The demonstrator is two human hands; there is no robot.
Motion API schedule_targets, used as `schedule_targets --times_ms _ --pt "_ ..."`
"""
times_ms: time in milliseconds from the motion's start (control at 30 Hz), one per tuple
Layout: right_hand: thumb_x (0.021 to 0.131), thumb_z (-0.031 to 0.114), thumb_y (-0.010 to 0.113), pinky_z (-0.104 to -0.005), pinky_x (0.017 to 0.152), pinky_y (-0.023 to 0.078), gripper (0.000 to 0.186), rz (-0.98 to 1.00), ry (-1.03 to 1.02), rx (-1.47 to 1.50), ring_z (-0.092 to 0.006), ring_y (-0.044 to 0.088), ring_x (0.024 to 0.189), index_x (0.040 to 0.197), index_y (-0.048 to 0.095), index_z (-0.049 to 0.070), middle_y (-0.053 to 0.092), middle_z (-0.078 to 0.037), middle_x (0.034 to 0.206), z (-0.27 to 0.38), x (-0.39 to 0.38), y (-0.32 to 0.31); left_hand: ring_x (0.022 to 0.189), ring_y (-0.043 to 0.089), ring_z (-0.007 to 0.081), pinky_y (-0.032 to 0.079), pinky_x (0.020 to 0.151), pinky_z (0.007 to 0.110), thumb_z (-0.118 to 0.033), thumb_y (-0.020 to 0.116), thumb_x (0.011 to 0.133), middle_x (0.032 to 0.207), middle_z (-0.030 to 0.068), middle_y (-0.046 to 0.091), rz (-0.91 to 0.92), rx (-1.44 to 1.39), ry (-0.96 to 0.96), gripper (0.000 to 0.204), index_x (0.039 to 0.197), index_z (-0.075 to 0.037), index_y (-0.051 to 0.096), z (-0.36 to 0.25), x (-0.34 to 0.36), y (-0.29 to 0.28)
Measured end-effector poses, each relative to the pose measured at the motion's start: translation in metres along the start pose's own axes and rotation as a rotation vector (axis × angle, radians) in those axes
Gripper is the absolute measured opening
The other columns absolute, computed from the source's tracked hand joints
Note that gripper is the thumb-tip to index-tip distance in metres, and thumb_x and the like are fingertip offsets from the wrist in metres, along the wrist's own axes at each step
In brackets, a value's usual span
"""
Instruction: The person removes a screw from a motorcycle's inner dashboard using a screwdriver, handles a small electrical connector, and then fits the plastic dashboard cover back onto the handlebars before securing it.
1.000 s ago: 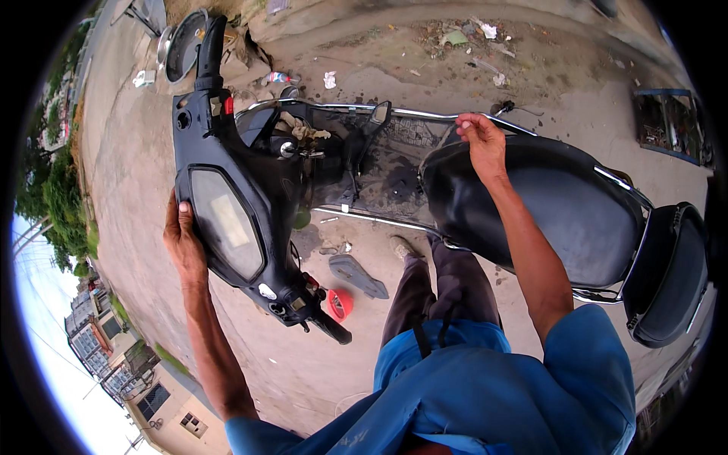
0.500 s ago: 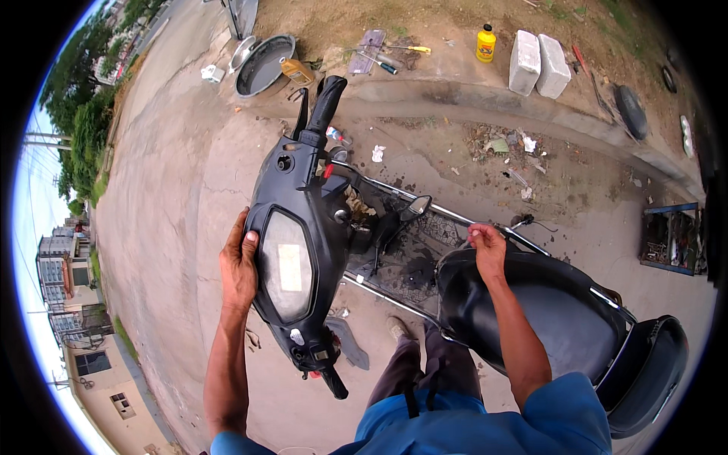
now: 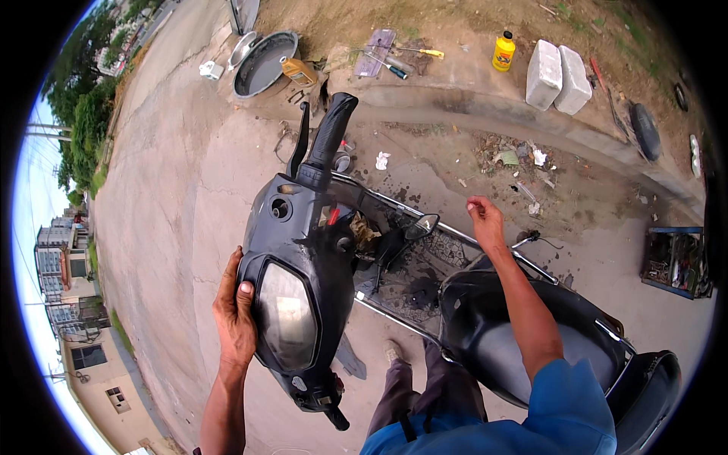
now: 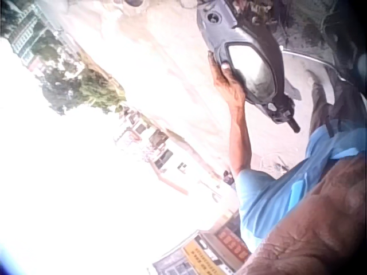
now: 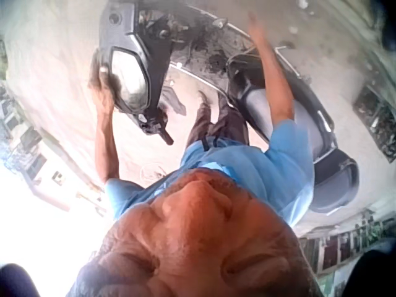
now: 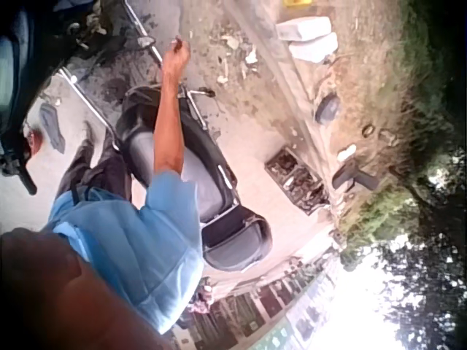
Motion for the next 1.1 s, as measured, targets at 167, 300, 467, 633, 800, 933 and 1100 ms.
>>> schedule_targets --times_ms 167,300,467,633,800,933,1100 --pt "0.091 0.009 0.062 -0.037 0.077 0.054 0.022 0.054 -0.14 -0.236 -0.0258 0.068 0.085 0.112 0.066 0.003 0.067 -0.013 0.1 -0.004 0.106 0.036 0.135 0.044 0.0276 0.032 0.113 0.04 -0.044 0.049 0.101 0.145 0.0184 0.049 -0.009 0.037 -0.012 0.066 0.147 0.003 0.039 -0.008 -0.003 -0.001" --pt "0.09 0.011 0.064 -0.0388 0.084 0.053 0.029 0.104 -0.16 -0.369 -0.03 0.067 0.095 0.118 0.063 0.004 0.064 -0.016 0.114 -0.025 0.185 0.08 0.135 0.044 0.03 0.033 0.112 0.042 -0.041 0.049 0.102 0.146 0.0202 0.046 -0.004 0.064 -0.073 0.067 0.148 0.005 0.035 -0.006 -0.005 -0.006" --pt "0.091 0.019 0.064 -0.0443 0.101 0.046 0.042 0.196 -0.107 -0.522 -0.0348 0.055 0.119 0.13 0.055 0.007 0.052 -0.016 0.132 -0.034 0.264 0.124 0.134 0.043 0.0317 0.035 0.111 0.043 -0.038 0.047 0.103 0.148 0.022 0.042 -0.052 0.017 -0.205 0.068 0.15 0.007 0.029 0.011 -0.023 -0.009" --pt "0.091 0.022 0.065 -0.0441 0.106 0.043 0.052 0.184 -0.151 -0.546 -0.035 0.047 0.13 0.138 0.049 0.006 0.045 -0.016 0.142 -0.055 0.333 0.154 0.13 0.046 0.0293 0.038 0.107 0.04 -0.043 0.043 0.103 0.144 0.0217 0.045 -0.039 0.174 -0.25 0.067 0.146 0.009 0.033 0.03 -0.046 -0.028" --pt "0.09 0.024 0.066 -0.0436 0.111 0.039 0.06 0.199 -0.156 -0.587 -0.0368 0.04 0.137 0.143 0.043 0.007 0.033 -0.017 0.154 -0.059 0.394 0.185 0.128 0.048 0.0253 0.04 0.105 0.038 -0.055 0.05 0.097 0.144 0.0191 0.045 0.079 0.287 -0.567 0.082 0.151 0.002 0.026 0.05 -0.067 -0.057" --pt "0.09 0.022 0.068 -0.0416 0.117 0.032 0.064 0.331 -0.219 -0.613 -0.0355 0.031 0.143 0.147 0.041 0.013 0.02 -0.015 0.16 -0.032 0.418 0.222 0.126 0.049 0.0251 0.041 0.104 0.037 -0.054 0.05 0.097 0.142 0.0189 0.046 0.001 0.252 -0.547 0.079 0.149 0.002 0.028 0.034 -0.031 -0.032" --pt "0.09 0.022 0.069 -0.0403 0.121 0.025 0.068 0.452 -0.335 -0.75 -0.0311 0.019 0.149 0.15 0.038 0.026 0.014 -0.01 0.163 -0.016 0.462 0.256 0.124 0.05 0.0248 0.042 0.103 0.037 -0.054 0.049 0.098 0.14 0.0185 0.048 -0.036 0.277 -0.563 0.077 0.147 0.002 0.031 0.018 -0.007 -0.016"
Point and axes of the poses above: each hand's wrist, its own x-axis towards the middle knuckle, its own y-axis out of the palm, z = x × y, the point moved 2 cm from there along x, towards the middle knuckle
